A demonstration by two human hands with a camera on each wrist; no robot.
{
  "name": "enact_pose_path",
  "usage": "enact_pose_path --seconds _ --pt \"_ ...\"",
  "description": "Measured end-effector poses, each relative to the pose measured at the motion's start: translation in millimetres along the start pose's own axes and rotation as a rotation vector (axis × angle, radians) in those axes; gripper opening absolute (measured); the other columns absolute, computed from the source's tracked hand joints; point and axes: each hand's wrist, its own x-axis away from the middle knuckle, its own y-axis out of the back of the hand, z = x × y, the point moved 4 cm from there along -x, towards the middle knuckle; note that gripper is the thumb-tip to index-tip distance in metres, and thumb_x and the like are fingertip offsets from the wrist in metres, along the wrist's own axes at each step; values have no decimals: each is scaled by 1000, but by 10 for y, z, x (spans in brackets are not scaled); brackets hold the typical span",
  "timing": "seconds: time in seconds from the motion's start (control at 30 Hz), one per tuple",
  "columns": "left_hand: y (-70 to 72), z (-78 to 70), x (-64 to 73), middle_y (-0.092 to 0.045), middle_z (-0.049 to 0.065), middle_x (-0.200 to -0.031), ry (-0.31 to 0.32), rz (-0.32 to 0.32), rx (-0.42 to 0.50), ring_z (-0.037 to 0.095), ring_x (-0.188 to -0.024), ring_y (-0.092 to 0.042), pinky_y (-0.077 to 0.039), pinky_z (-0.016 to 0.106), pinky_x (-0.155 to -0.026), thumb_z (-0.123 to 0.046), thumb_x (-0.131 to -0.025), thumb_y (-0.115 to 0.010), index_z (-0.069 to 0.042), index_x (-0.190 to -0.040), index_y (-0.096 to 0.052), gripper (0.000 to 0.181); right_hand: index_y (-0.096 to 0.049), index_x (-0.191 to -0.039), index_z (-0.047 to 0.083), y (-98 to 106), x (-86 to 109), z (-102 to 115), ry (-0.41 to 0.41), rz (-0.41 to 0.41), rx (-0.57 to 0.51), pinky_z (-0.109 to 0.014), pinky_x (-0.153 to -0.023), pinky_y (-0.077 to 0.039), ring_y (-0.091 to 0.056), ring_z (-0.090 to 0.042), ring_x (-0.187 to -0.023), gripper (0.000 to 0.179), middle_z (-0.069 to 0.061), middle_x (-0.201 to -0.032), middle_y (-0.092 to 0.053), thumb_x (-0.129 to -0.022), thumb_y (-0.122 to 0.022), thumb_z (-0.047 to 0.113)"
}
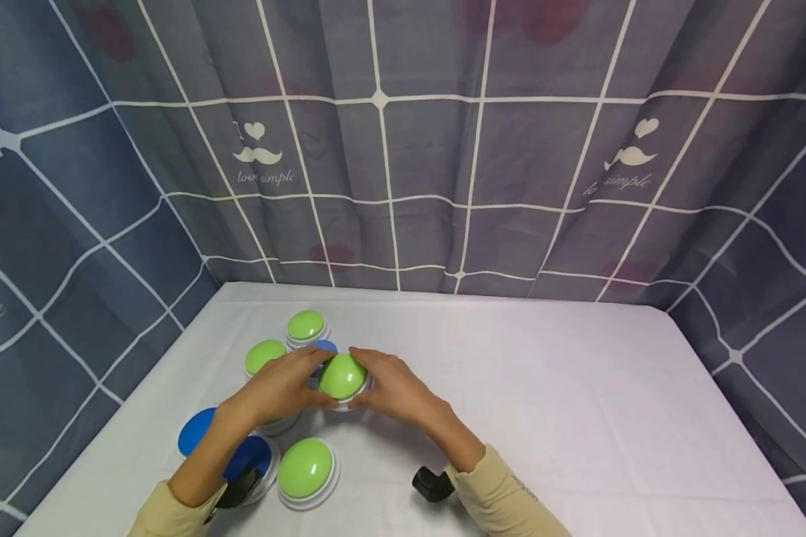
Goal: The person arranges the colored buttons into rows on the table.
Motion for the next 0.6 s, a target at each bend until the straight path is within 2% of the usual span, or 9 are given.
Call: enact_pose_path --seconds 0.17,0.27,0.47,0.6 --pt "48 -66 -186 -62 4 -119 3 -32 64 22 -105 -62 -52 43 -87 -37 -72 -89 -6 -132 -61 73 -50 -141 -3 216 28 -91 -12 -82 -4 -42 -104 -43 -53 -28 -127 77 -14 -139 -56 -77 -87 18" --pt "49 -104 -295 -61 6 -120 -39 -60 130 25 -106 -62 -52 42 -86 -35 -75 -88 -4 -135 -58 73 -49 -142 -3 311 43 -176 -41 -133 -23 -44 -104 -43 -53 -29 -128 78 -15 -139 -55 -76 -87 16" --pt "-37 -136 -583 -57 10 -132 -93 -78 246 29 -121 -55 -46 47 -98 -31 -83 -82 -3 -141 -52 71 -49 -142 -4 467 60 -398 -151 -228 -103 -39 -102 -45 -53 -32 -127 79 -18 -139 -54 -75 -88 14" --pt "-121 -145 -787 -57 12 -134 -125 -90 279 30 -122 -54 -45 47 -100 -27 -86 -80 0 -141 -52 67 -50 -140 -6 498 57 -538 -186 -301 -124 -36 -100 -47 -54 -33 -126 76 -20 -137 -55 -75 -87 9"
